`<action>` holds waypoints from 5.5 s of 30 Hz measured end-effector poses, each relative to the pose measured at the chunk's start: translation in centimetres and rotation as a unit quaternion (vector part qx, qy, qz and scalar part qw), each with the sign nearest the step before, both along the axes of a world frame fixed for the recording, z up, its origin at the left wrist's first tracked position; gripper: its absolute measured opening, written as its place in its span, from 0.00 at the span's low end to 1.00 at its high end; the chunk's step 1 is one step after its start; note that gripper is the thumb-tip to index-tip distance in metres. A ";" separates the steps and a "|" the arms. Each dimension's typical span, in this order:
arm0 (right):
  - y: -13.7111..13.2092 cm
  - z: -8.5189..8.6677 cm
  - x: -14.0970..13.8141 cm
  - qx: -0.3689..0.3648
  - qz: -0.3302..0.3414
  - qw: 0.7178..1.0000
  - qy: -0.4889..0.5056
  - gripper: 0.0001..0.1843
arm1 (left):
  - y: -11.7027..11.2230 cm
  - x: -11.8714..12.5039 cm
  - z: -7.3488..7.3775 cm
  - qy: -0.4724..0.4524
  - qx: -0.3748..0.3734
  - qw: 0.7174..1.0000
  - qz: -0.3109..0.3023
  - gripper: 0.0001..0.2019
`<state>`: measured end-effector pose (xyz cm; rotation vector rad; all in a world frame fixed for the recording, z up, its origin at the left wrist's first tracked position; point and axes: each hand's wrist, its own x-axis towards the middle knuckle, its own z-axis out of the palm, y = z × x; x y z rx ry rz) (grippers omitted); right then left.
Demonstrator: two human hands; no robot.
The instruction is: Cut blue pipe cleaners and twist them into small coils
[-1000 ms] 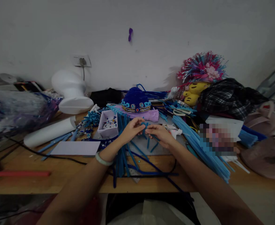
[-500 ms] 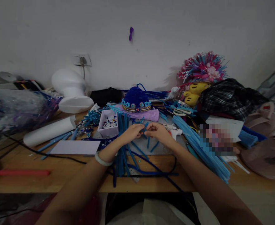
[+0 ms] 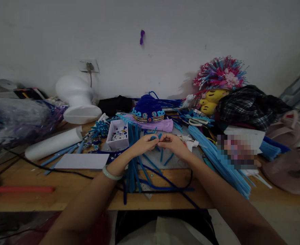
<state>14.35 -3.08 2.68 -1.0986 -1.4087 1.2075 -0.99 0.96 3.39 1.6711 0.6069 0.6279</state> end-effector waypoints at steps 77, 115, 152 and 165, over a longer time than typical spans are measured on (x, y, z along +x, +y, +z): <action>-0.2 -0.2 -0.3 -0.011 -0.007 0.997 -0.081 0.07 | -0.6 0.4 0.5 -0.010 -0.062 0.997 0.049 0.11; -1.1 1.1 0.4 0.274 -0.103 0.879 -0.377 0.13 | 1.1 0.1 -0.8 -0.200 -0.360 0.901 0.137 0.09; -0.4 1.0 0.2 -0.325 0.087 0.842 0.422 0.17 | 0.4 1.4 -1.2 -0.111 -0.071 0.982 0.133 0.10; -0.3 1.5 0.7 -0.427 0.077 0.711 0.554 0.13 | 1.3 0.8 -2.0 0.001 0.165 0.978 0.129 0.07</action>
